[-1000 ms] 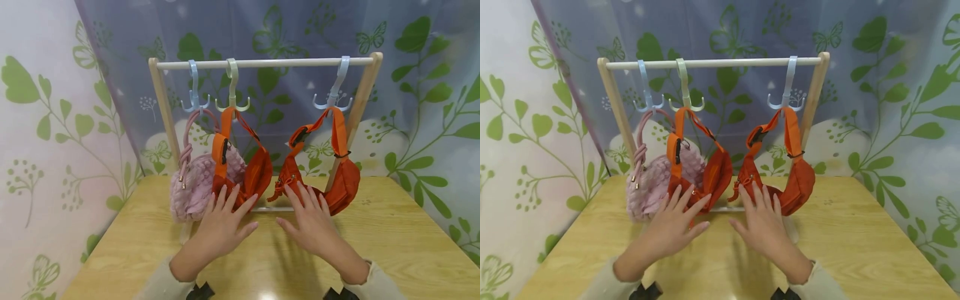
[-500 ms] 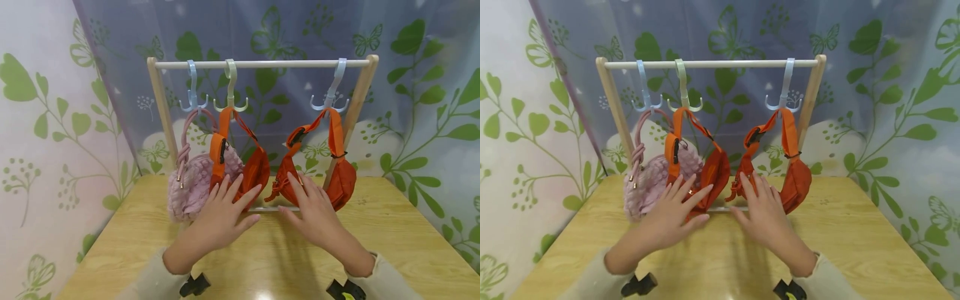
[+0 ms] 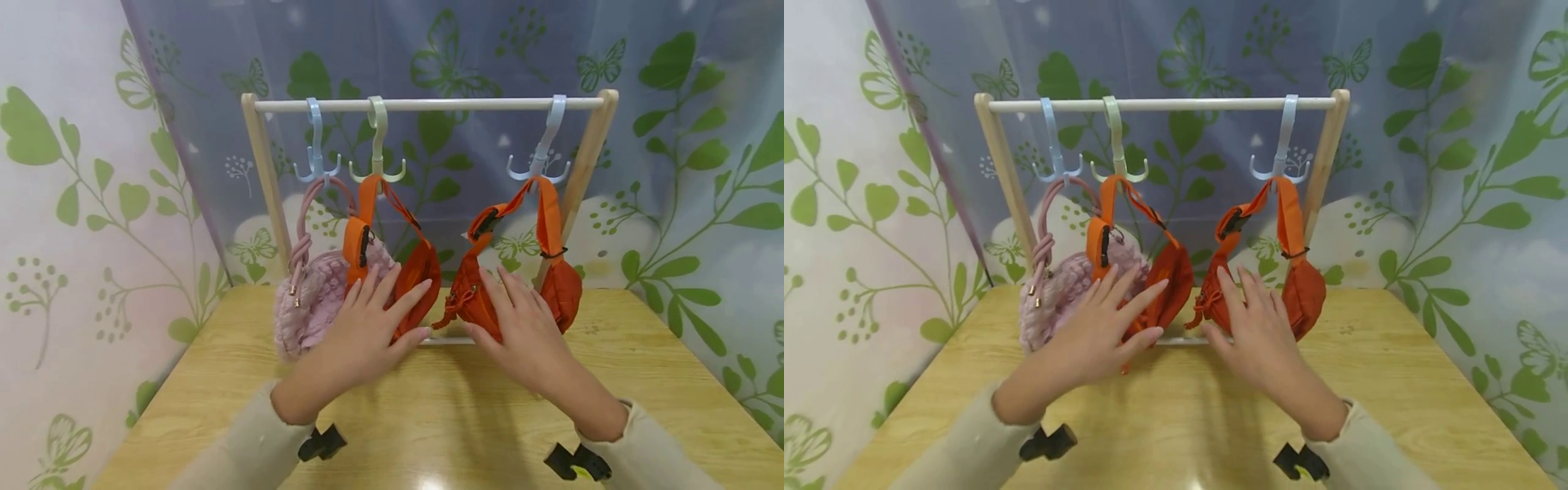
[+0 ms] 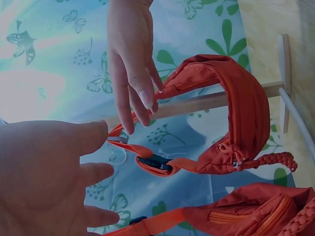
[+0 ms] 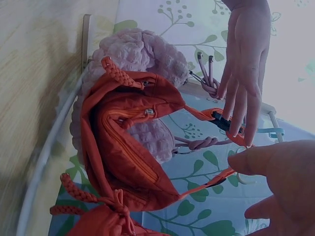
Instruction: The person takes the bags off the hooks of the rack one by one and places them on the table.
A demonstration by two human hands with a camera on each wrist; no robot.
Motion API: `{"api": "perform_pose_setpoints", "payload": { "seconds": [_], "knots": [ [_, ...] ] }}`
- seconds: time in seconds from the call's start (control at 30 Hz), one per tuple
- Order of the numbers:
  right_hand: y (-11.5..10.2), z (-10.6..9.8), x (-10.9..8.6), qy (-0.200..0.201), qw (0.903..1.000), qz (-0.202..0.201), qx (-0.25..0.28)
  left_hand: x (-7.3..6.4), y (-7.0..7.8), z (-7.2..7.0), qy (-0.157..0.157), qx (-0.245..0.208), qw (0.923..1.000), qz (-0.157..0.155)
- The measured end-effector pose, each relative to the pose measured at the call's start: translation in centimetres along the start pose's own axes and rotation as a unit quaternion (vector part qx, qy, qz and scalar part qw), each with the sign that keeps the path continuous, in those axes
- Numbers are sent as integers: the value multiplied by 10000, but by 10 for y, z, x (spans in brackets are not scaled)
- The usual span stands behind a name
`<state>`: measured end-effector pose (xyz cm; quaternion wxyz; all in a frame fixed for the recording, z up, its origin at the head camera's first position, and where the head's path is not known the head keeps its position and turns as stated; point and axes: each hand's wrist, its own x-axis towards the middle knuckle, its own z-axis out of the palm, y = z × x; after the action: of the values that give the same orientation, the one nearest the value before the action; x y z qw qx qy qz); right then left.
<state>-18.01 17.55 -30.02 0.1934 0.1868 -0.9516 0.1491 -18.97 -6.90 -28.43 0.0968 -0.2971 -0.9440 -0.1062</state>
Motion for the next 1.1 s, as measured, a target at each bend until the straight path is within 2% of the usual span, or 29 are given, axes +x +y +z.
{"api": "perform_pose_setpoints", "payload": {
  "seconds": [0.3,0.47,0.67,0.9,1.1],
  "knots": [
    [-1,-12,3,153,9999,3,25,13,6,-15,353,43,9992,208],
    [-4,-17,5,698,9971,-219,193,18,7,-22,416,154,9987,237],
    [-4,-23,8,1253,9913,-353,197,25,8,-31,421,35,9989,211],
    [2,-26,11,1449,9885,-411,137,34,9,-38,386,44,9991,191],
    [5,-29,11,1533,9876,-345,38,44,13,-44,673,40,9968,433]
  ]
}}
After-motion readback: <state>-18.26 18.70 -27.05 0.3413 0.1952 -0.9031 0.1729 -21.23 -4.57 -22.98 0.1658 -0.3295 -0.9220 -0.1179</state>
